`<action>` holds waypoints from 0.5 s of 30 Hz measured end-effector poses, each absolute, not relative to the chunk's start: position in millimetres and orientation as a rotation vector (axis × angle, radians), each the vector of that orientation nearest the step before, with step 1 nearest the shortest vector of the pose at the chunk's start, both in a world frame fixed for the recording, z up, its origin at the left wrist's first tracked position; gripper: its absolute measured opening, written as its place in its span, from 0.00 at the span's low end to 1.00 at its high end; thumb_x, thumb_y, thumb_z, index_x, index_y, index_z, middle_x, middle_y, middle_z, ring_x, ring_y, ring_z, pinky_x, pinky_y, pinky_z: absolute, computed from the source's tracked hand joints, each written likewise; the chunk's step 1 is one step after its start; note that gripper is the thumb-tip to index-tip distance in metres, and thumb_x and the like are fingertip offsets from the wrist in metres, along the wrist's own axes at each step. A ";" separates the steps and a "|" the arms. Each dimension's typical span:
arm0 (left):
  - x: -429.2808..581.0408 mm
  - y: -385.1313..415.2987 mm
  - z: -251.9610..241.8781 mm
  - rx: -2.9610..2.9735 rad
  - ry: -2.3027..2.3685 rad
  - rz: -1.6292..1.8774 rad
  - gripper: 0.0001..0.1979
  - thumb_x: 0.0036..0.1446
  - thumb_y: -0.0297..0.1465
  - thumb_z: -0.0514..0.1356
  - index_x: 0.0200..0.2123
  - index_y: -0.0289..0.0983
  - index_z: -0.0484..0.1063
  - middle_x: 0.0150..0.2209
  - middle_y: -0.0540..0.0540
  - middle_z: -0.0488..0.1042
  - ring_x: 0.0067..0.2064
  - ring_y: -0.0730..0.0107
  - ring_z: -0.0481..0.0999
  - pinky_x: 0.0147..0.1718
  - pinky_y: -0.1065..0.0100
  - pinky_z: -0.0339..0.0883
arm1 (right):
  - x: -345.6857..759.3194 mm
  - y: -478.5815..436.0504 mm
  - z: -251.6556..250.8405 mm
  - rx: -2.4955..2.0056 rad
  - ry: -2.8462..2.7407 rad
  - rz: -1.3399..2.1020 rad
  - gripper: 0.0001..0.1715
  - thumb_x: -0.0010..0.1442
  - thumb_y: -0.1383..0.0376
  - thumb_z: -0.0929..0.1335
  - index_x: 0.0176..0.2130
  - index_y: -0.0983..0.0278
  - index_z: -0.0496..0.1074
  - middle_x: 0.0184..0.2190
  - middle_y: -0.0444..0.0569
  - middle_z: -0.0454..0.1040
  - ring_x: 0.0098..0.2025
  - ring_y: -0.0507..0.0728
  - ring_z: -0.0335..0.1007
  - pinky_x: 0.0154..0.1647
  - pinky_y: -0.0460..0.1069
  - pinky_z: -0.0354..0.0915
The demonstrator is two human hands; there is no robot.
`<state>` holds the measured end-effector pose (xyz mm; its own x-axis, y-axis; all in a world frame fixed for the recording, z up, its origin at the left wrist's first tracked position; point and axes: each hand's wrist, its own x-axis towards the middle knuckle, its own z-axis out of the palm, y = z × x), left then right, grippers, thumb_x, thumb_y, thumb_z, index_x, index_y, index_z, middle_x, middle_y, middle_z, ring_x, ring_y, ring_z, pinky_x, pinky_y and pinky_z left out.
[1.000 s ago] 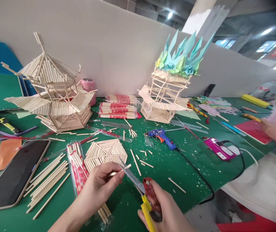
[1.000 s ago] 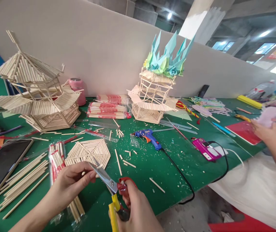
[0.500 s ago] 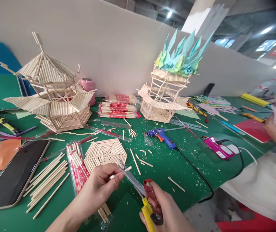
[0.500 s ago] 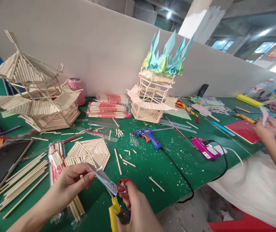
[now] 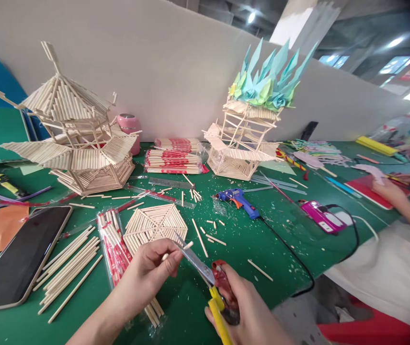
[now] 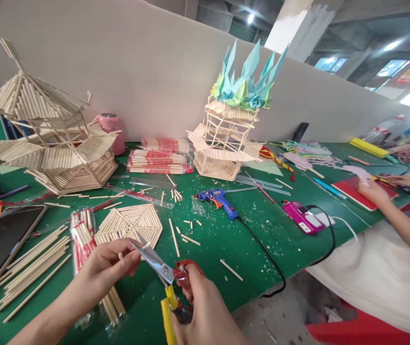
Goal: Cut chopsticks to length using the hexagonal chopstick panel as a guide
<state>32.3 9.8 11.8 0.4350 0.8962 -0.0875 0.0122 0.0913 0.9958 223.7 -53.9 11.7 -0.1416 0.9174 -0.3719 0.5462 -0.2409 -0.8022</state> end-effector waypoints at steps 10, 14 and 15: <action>27.7 13.0 13.6 1.240 0.832 0.804 0.14 0.54 0.38 0.56 0.22 0.35 0.66 0.18 0.55 0.58 0.21 0.78 0.53 0.19 0.73 0.45 | 219.2 -55.5 13.8 -1.722 -1.544 1.282 0.25 0.45 0.64 0.67 0.44 0.63 0.59 0.35 0.50 0.68 0.33 0.54 0.66 0.28 0.44 0.66; 26.7 12.5 15.5 1.243 0.799 0.771 0.14 0.54 0.39 0.56 0.22 0.35 0.67 0.17 0.56 0.56 0.21 0.78 0.52 0.19 0.72 0.44 | 222.2 -50.8 13.5 -1.728 -1.686 1.331 0.17 0.46 0.67 0.67 0.37 0.63 0.60 0.29 0.46 0.67 0.30 0.53 0.65 0.25 0.42 0.63; 26.9 11.9 15.2 1.262 0.812 0.770 0.15 0.54 0.39 0.56 0.22 0.35 0.66 0.18 0.56 0.56 0.21 0.77 0.52 0.19 0.72 0.44 | 221.9 -50.1 13.5 -1.731 -1.696 1.330 0.16 0.46 0.68 0.67 0.36 0.63 0.60 0.29 0.46 0.67 0.30 0.52 0.64 0.25 0.42 0.62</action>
